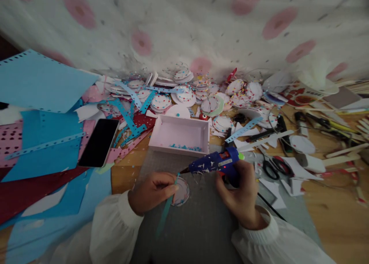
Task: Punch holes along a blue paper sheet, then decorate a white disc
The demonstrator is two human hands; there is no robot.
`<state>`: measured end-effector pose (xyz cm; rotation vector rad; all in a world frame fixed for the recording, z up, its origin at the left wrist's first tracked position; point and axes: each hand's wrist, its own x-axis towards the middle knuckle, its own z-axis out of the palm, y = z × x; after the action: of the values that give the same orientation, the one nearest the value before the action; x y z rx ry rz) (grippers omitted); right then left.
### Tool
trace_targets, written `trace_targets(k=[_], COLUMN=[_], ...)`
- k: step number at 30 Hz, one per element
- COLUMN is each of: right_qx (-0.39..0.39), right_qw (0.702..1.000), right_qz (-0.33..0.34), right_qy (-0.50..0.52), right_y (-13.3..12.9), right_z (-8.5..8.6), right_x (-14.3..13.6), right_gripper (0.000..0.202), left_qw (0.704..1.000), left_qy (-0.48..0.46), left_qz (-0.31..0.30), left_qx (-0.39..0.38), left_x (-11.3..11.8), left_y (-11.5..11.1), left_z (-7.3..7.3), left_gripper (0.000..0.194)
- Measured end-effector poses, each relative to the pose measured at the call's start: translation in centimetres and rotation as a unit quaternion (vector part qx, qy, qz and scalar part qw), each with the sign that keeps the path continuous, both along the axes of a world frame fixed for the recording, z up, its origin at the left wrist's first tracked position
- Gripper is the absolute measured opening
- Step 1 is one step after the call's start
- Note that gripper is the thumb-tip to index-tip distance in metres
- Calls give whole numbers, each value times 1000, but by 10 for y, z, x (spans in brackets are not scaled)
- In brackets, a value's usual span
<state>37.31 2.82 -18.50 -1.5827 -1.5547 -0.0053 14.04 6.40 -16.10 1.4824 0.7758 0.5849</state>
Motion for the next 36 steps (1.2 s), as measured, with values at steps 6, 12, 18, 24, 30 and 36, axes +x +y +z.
trace_targets(k=[6,12,18,24,30,36], right_qx=[-6,2,26,-18,-102,95], right_qw=[1000,1000,987,972,959,983], right_qz=[5,6,-102,-191,-219,-22], right_qy=[-6,-30,-124,-137,-147,-156], right_y=[0,1,1,3,-4,-16], right_z=[-2,-1,-1,12,-2,22], right_x=[0,1,7,52,96,61], right_gripper=[29,28,40,46,46,24], left_qw=[1000,1000,1000,1000,999,996], left_qy=[-3,-8,12,22,40,53], left_qz=[7,-5,1,11,18,71], left_qx=[2,-13,-10,-8,-3,21], left_x=[-1,-2,-2,-2,-1,-6], left_y=[-1,-1,-1,-3,-5,-8], left_z=[-3,-4,-3,-6,-9,3], left_gripper=[33,32,32,31,37,37])
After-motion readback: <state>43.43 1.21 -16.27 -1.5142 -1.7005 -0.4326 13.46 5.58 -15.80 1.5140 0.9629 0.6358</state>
